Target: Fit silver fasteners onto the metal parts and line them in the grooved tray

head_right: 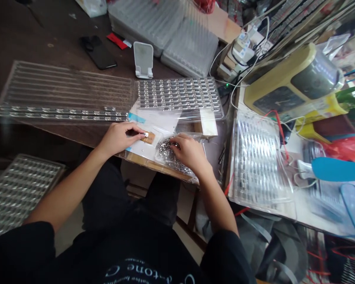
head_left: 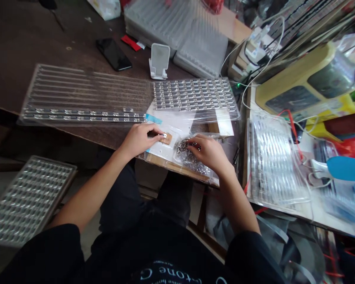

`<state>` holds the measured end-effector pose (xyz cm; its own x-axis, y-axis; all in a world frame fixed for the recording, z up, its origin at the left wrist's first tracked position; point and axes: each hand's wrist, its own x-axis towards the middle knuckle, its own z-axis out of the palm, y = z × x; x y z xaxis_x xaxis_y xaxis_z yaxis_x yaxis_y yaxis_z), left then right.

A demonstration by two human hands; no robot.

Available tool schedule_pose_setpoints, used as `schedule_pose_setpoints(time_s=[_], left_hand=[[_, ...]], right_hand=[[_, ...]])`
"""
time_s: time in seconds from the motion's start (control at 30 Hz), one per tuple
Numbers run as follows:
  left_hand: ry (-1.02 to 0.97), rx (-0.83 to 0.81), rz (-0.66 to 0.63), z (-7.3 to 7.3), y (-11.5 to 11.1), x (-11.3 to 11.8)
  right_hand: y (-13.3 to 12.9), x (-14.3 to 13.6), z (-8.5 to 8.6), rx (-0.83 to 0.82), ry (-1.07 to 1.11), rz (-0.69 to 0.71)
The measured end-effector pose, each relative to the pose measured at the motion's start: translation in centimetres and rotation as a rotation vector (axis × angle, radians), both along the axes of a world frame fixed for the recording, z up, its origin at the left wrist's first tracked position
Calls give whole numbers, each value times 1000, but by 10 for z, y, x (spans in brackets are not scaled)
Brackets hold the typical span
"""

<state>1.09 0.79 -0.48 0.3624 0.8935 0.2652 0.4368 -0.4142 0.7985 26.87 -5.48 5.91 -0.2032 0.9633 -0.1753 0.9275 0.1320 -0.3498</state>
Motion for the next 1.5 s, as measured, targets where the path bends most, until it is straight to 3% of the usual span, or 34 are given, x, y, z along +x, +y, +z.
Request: schedule_pose_setpoints(time_s=[0.33, 0.6, 0.73, 0.93, 1.1, 1.27, 1.4, 1.5], left_hand=[[37, 73, 0, 4, -1, -1], [53, 126, -38, -5, -2, -1], [36, 138, -30, -5, -3, -1], [-153, 73, 176, 2, -2, -4], [-154, 102, 146, 2, 0, -1], [-145, 110, 158, 2, -1, 0], [-161, 76, 174, 2, -2, 0], [-125, 102, 172, 2, -1, 2]], right_hand=[[-2, -5, -8, -19, -67, -24], [-4, -9, -12, -13, -48, -3], [-4, -8, -14, 74, 67, -1], [16, -35, -14, 161, 333, 22], [35, -62, -29, 204, 409, 73], [32, -73, -38, 170, 258, 105], [26, -81, -33, 131, -6, 169], [24, -80, -30, 114, -28, 198]])
